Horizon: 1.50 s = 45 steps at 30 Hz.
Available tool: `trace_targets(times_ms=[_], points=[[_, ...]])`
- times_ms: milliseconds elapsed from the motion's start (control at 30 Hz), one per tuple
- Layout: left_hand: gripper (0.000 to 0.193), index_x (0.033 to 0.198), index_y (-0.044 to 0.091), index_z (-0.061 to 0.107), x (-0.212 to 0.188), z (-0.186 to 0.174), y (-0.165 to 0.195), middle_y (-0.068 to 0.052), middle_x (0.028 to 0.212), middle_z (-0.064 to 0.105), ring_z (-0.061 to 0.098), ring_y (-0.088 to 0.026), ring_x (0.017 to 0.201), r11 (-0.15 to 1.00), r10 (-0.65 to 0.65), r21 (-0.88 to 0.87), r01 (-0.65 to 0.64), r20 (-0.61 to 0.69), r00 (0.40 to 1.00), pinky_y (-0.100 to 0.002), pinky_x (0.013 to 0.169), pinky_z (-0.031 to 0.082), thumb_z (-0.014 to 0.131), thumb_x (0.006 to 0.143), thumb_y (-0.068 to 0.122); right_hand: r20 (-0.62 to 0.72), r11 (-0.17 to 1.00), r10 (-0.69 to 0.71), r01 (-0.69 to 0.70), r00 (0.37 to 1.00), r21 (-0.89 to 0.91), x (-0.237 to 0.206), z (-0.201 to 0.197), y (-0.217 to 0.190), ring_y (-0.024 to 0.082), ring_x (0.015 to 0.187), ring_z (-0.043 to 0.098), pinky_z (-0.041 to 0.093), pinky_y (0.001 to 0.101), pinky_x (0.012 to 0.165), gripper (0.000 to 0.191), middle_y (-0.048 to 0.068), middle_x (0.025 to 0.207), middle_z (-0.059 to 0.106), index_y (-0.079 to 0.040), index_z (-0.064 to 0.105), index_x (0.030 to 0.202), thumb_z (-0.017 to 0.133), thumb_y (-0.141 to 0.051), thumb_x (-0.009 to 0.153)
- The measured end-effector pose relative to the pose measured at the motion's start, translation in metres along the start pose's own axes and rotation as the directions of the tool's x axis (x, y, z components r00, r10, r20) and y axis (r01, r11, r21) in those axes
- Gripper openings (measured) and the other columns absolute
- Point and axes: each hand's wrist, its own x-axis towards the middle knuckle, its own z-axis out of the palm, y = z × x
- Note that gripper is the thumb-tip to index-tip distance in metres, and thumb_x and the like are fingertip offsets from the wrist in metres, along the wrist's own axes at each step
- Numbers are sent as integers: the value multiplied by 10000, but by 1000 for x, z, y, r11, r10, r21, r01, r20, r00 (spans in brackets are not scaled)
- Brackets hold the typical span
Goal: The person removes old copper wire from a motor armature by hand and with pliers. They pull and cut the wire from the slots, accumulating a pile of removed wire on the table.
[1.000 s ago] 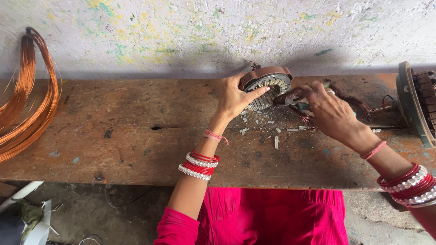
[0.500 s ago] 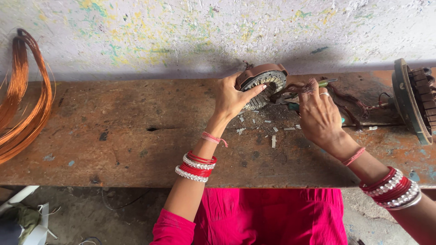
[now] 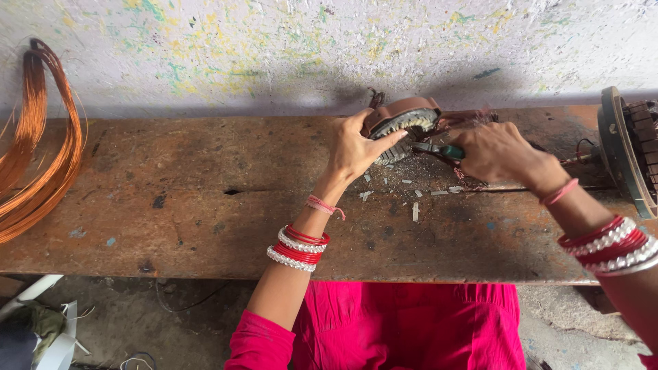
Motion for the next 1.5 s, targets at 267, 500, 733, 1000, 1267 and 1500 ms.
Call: trace_targets(times_ms=[267,500,733,1000,1267,1500], points=[[401,981,44,755,1,-4,0,-80,836,792,767,-163,704,1000,31,-7,-31,-27,999,-302,680,612,885,781,366,219,825,-253,93,942,557,46,-4,34,145,759,577,524,293,655,497,24,972,634,-333,473,1491,458,-258,999],[348,951,60,763,4,-4,5,-62,866,796,769,-141,737,998,-24,-63,22,-39,999,-289,696,619,891,774,331,-502,960,-279,223,818,-171,10,46,22,201,734,691,580,328,613,447,103,1154,632,-194,479,1459,492,-295,1024],[323,983,78,773,4,-6,8,-45,855,800,771,-129,735,993,-48,-110,42,-53,997,-296,705,611,877,784,310,-467,995,-25,-24,884,-100,-5,55,-14,284,747,682,557,332,525,496,279,1035,644,120,453,1388,577,-5,924],[303,1007,68,779,3,1,-2,-44,802,785,741,-111,620,982,-124,-148,114,-60,990,-260,564,606,847,835,308,-656,885,-96,-237,749,-401,-3,56,-29,282,1070,587,499,442,827,426,179,1070,638,-9,551,1205,628,-101,796],[303,1040,8,750,2,4,-10,-93,784,773,703,-116,514,945,-194,-278,173,-52,980,-252,468,556,826,852,234,-411,996,-18,-17,912,-83,-7,23,-31,193,602,579,505,372,589,208,133,867,626,-20,552,1085,455,-204,1076],[336,1020,34,739,-3,6,-14,-87,848,780,751,-147,648,998,58,0,-58,-42,997,-271,579,623,875,833,278,143,926,-133,71,981,372,22,0,8,174,624,523,484,338,583,343,66,814,616,-168,607,1262,493,-33,968]])
